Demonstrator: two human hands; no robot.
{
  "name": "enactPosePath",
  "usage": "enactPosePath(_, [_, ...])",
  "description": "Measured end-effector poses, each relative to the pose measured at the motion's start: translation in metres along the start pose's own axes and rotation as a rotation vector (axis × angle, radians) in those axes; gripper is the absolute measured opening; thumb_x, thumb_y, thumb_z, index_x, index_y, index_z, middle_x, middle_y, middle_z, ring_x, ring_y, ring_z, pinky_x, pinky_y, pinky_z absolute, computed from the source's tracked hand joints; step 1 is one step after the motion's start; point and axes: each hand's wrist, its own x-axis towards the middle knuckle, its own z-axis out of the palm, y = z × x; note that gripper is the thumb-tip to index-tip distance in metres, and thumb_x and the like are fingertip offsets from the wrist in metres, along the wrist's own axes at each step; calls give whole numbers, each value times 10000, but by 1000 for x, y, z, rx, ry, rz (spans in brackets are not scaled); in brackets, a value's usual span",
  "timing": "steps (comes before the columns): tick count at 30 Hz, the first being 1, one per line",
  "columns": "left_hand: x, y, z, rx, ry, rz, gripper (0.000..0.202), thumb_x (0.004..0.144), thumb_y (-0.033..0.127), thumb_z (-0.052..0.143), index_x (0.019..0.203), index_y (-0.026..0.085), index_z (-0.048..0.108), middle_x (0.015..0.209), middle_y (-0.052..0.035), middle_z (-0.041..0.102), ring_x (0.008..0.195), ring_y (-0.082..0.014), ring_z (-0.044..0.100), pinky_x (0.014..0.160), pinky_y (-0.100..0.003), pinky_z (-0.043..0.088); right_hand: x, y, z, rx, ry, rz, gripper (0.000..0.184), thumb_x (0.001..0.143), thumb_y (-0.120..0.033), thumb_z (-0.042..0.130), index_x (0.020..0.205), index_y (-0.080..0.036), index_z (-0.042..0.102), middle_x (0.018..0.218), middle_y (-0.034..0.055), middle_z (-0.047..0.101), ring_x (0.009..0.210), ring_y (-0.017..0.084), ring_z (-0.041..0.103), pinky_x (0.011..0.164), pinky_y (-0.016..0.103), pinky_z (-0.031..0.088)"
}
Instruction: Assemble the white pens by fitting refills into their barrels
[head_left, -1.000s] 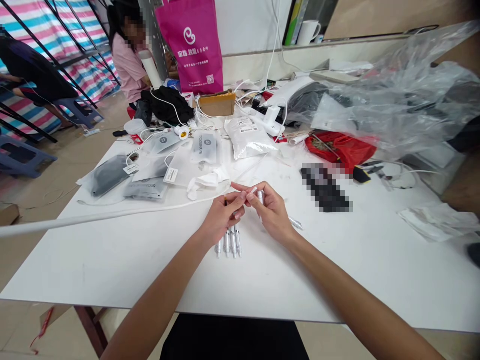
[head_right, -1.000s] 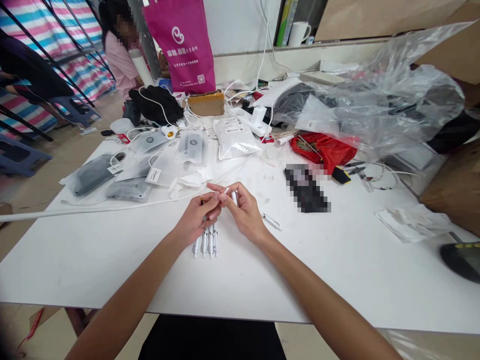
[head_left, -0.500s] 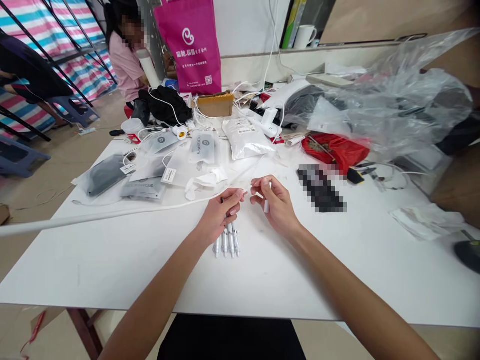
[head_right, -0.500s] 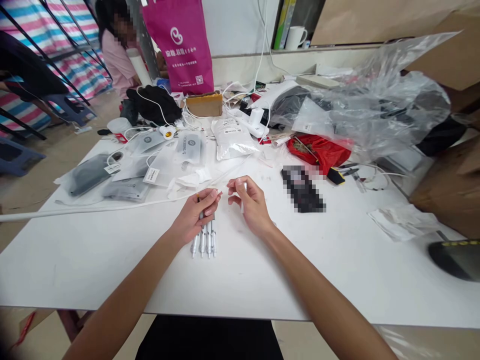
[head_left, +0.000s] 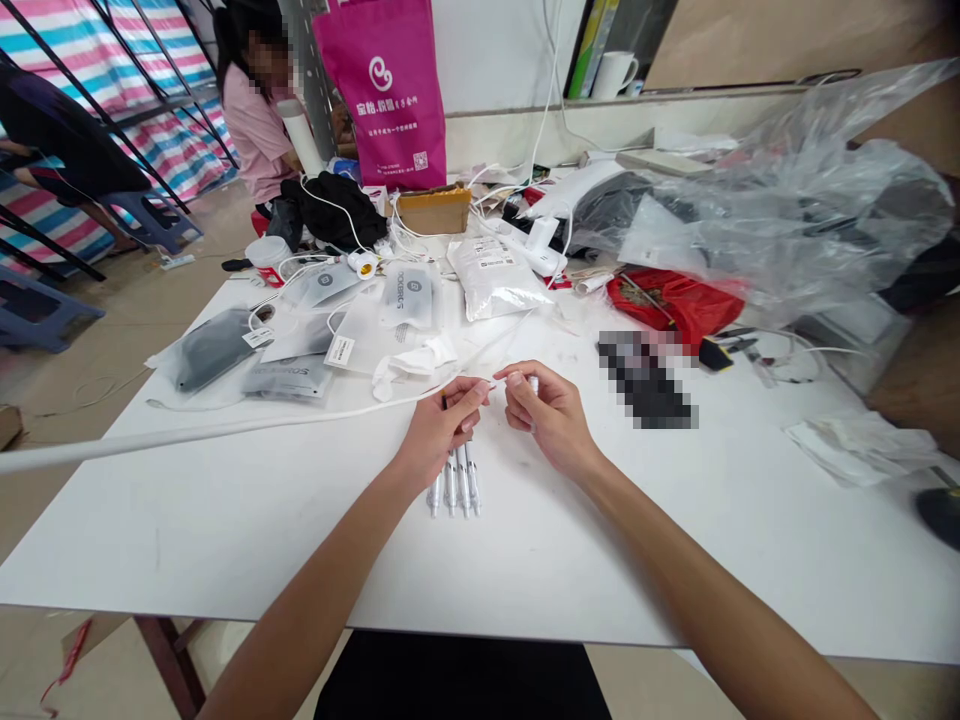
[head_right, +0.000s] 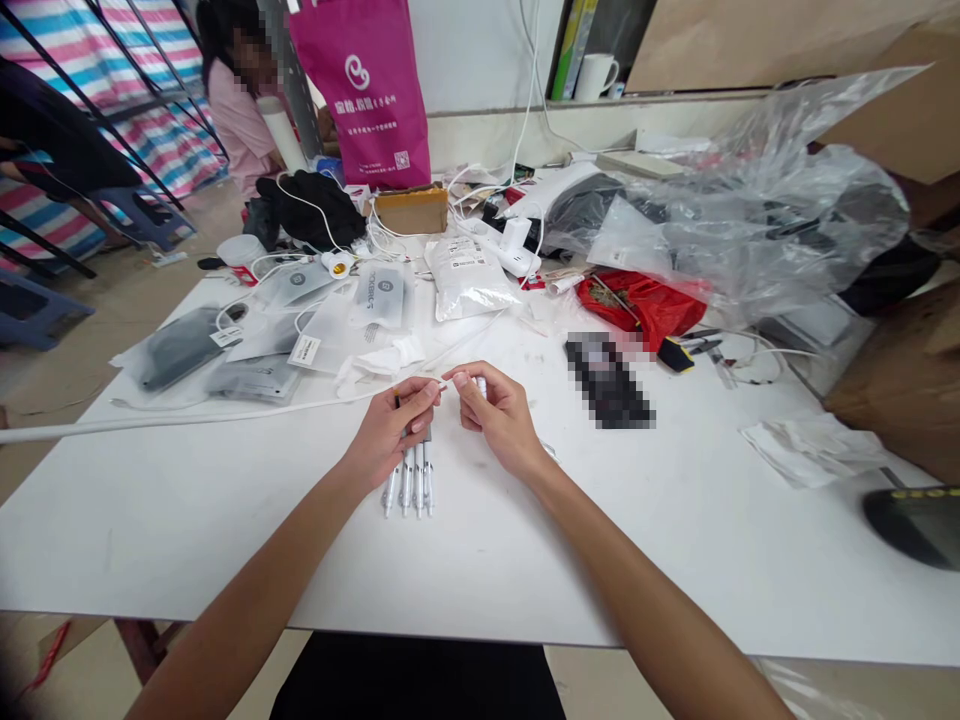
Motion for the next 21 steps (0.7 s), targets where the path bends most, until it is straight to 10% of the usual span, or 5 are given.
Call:
enactPosePath(16, [0,-1,0,13,45,12,397,793,495,898,918,156,733,844,-1,553,573,-34,322,449,-207,152,-3,2,2,-141,83,-114,337,955,-575,726,989,-241,741,597,-65,418,514,99,367,485,261,333])
enactPosePath(21, [0,-1,0,20,29,-9,397,805,489,895,988,162,764,738,29,465,576,-47,324,461,-209,165,-4,5,1,-289,19,-150,309,981,-545,699,1095,-277,801,891,24,642,581,105,438,487,272,376])
